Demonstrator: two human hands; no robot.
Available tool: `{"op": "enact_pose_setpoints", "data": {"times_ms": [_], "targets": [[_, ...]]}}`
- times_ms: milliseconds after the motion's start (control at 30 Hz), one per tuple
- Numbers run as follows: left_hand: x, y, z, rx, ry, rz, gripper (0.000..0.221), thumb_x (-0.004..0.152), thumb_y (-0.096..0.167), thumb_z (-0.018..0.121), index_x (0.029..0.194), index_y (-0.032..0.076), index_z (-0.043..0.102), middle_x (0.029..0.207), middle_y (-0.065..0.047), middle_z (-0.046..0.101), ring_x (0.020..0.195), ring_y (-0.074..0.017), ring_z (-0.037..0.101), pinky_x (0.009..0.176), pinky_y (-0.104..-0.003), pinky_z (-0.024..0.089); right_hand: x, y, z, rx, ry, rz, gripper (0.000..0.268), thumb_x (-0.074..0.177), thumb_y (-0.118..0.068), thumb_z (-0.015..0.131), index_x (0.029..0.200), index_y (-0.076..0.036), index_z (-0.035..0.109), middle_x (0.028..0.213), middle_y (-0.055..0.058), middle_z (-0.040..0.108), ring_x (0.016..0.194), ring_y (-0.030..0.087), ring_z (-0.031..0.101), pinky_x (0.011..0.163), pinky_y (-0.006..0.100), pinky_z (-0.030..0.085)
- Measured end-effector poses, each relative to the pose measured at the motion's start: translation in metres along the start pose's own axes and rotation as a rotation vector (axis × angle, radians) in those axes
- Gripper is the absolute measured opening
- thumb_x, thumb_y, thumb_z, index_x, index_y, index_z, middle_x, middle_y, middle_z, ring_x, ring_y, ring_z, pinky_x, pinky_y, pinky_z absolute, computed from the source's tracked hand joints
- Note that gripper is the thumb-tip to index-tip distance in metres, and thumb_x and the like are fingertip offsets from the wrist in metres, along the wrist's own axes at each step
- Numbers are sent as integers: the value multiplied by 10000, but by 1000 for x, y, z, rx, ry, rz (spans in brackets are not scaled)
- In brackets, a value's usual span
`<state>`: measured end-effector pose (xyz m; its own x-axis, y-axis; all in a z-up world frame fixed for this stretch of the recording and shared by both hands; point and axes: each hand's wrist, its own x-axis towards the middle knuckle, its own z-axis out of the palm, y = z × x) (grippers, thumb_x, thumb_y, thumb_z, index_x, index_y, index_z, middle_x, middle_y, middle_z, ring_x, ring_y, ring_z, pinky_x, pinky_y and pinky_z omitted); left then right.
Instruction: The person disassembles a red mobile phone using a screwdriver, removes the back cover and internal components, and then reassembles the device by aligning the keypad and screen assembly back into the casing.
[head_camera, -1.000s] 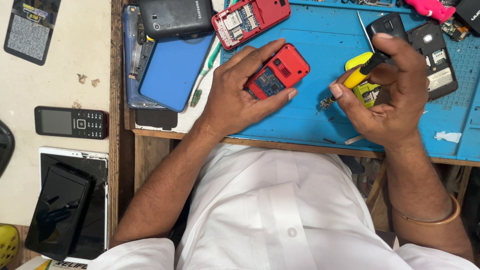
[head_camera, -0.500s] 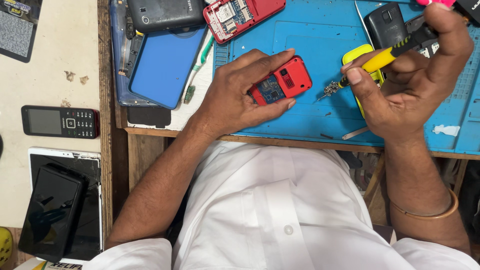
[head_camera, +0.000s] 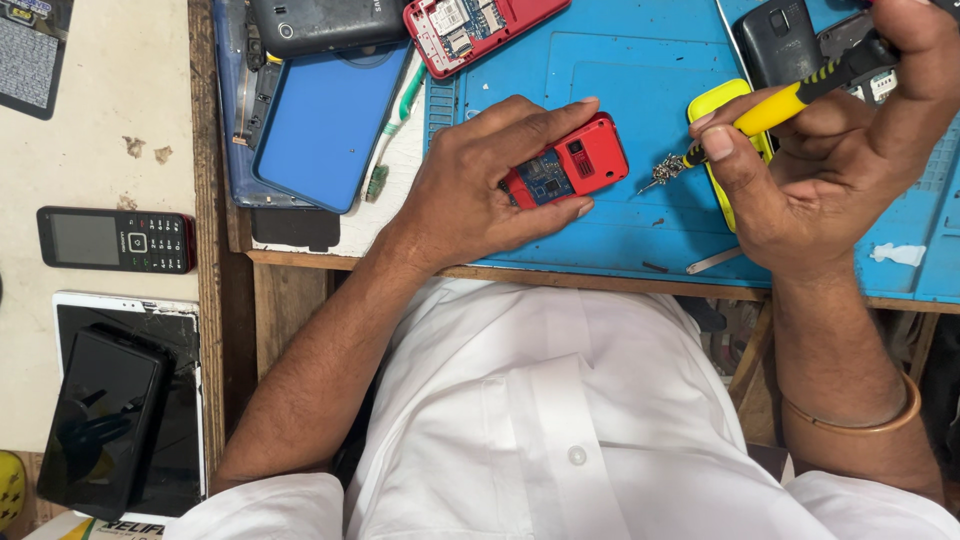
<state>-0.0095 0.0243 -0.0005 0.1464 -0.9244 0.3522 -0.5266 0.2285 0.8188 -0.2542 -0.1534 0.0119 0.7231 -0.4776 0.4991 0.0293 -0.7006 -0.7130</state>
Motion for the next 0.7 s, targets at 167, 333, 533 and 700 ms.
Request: {"op": "enact_pose_setpoints", "data": {"times_ms": [167,333,533,700], "targets": [[0,-5,-4,-438,198,-98,654,977,191,878,1505,95,505,1262,-65,650,1143,-128,676,1033,-269,611,-6,3,-3,21,-48,12,837,1086,129,697,1645,-154,141,1455,112,540,992,315,768,862,319,647],[2,-13,-4,-621,383,-143,587,1009,108,843,1466,-6,493,1296,-105,656,1174,-126,628,1070,-254,545,-18,9,-3,45,-25,96,707,1127,102,695,1591,-127,213,1206,170,654,907,289,724,809,308,591],[2,-13,-6,-731,428,-252,591,958,164,815,1431,-12,507,1255,-133,692,1132,-138,686,1020,-273,590,-17,9,-2,122,-14,198,314,1119,37,708,1344,-12,494,1019,163,690,776,214,655,699,250,524],[3,-8,-2,-347,307,-5,677,1009,223,872,1516,143,432,1334,-64,615,1236,-122,639,1088,-281,587,-20,14,-6,146,-5,223,105,1113,-18,718,1139,83,728,864,158,720,668,151,598,607,202,468]]}}
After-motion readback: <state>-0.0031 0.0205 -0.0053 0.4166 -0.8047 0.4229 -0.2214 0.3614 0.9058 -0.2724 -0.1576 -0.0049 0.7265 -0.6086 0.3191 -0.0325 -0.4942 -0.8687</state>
